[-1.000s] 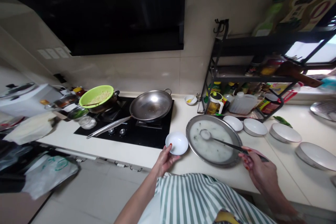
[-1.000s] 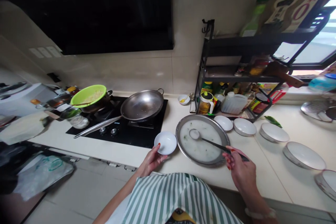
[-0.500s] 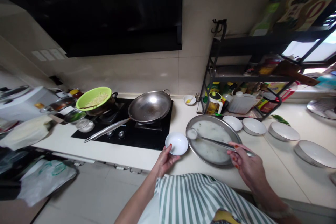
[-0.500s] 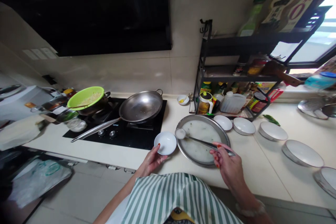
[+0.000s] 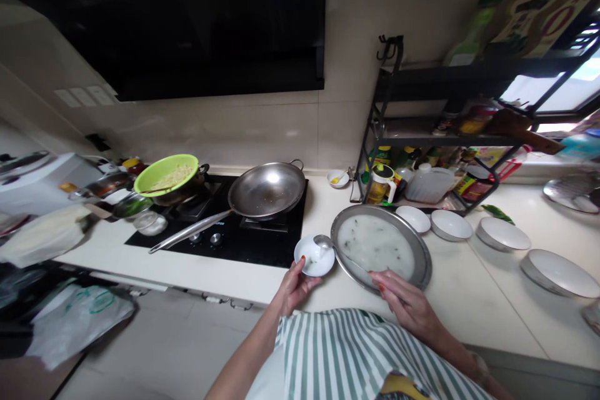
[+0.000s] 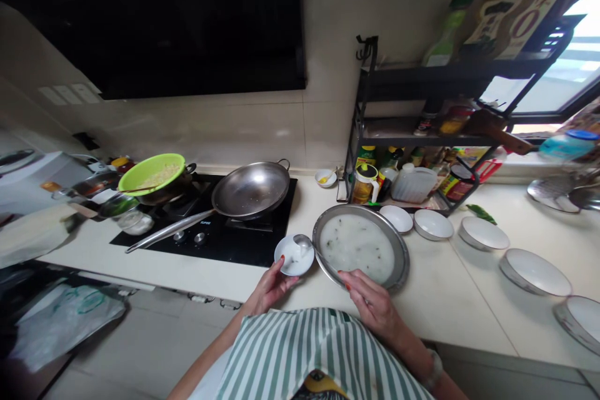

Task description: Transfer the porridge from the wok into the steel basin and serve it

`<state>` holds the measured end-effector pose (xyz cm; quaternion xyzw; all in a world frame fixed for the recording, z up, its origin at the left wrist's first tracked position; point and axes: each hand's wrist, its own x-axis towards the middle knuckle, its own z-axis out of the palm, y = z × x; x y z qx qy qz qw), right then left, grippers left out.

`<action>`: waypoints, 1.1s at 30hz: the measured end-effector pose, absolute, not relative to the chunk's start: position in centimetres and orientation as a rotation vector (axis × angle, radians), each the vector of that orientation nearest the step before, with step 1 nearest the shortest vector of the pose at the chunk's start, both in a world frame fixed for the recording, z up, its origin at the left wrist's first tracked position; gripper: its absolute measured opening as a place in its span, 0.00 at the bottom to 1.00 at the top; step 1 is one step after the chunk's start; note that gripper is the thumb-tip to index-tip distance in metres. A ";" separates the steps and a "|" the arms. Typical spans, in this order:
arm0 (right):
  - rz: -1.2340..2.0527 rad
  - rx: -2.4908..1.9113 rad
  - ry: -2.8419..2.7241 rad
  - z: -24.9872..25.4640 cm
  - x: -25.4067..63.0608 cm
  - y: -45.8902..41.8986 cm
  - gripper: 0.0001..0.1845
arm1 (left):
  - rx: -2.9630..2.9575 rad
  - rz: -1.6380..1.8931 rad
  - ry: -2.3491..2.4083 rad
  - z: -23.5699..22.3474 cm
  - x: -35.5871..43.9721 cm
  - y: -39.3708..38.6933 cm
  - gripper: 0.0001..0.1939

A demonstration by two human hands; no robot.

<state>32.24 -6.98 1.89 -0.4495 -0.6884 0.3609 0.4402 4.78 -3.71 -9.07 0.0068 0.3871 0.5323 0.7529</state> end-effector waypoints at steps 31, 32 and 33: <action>0.796 -1.682 -0.658 0.2 32.8 -5.5 0.26 | 0.060 1.032 0.901 -8.8 2.3 1.2 0.27; 0.784 -1.683 -0.638 0.2 32.9 -5.5 0.26 | 0.061 1.017 0.903 -8.7 2.2 1.4 0.27; 0.769 -1.690 -0.627 0.1 32.9 -5.6 0.26 | 0.061 1.001 0.904 -8.6 2.1 1.6 0.27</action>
